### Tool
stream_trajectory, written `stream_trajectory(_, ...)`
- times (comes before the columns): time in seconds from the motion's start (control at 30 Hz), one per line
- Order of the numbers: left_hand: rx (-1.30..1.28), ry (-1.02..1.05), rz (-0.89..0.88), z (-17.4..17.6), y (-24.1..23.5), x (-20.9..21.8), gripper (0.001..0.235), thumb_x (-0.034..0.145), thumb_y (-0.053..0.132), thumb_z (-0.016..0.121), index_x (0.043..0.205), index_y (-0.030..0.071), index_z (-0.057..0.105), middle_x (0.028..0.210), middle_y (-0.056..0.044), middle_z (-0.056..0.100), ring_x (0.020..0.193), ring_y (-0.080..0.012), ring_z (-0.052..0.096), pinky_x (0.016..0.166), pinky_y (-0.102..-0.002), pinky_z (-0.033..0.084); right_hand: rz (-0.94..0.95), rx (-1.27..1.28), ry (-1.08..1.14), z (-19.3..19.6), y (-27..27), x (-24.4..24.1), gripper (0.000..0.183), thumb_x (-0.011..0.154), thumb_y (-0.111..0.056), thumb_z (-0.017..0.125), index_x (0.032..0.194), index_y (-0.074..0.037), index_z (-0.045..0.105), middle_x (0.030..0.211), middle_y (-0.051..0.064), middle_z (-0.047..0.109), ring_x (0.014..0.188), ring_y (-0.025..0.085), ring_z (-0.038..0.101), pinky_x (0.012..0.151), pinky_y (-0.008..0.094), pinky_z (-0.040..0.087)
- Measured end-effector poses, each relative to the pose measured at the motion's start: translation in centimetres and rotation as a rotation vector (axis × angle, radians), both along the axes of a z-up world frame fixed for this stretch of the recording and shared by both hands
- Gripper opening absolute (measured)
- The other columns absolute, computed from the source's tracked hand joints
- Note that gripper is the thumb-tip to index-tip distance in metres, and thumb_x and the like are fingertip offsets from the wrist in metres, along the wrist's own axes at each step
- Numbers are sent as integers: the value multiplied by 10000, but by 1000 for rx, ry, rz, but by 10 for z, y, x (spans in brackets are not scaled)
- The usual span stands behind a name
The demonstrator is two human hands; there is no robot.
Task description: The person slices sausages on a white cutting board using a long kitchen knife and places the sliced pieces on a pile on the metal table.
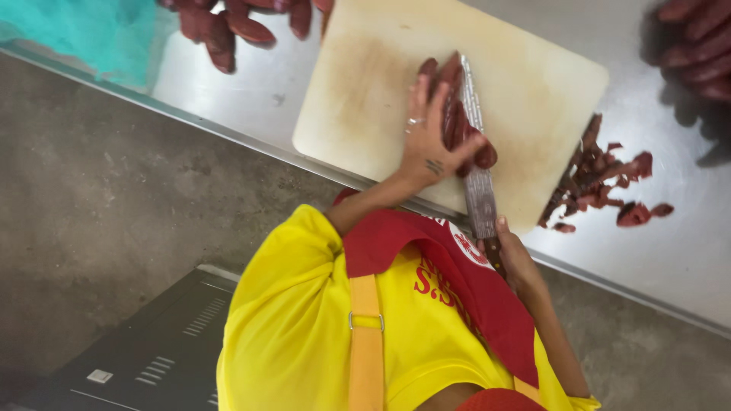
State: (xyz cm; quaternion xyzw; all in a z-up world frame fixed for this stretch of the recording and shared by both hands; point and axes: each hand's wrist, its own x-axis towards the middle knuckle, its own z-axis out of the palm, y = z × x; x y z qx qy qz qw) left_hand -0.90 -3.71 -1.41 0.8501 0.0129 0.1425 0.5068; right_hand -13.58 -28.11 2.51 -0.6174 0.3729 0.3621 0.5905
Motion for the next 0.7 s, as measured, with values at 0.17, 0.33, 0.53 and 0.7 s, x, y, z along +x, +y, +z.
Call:
stream_trajectory(0.17,-85,-250,46,-13,39,42,906,834,331,828,1556,59,353,1699,-278,167,1632,-447,146,1351,-599,138,385,-169,-39,36,62,73,746,1029,-664,286,796,-19,578,500,60,458,357,157,356,348,330,275)
stream_trajectory(0.33,-127,-265,126,2,152,108,925,759,242,838,1555,116,384,1687,-246,203,1589,-451,171,1302,-520,219,467,19,-205,46,160,151,728,1016,-672,326,819,-8,551,502,52,445,361,161,385,341,325,323)
stream_trajectory(0.53,292,-208,171,31,339,262,600,919,197,672,1497,153,517,1497,-148,507,1428,-395,462,1239,-464,404,394,150,-370,67,266,235,659,1022,-640,367,887,-38,597,606,44,527,429,153,466,406,321,413)
stream_trajectory(0.7,515,-374,483,21,345,263,687,983,302,766,1546,81,438,1585,-228,383,1520,-487,303,1313,-643,215,356,-106,-495,62,232,230,669,1037,-607,371,912,0,621,636,70,551,461,170,488,427,332,420)
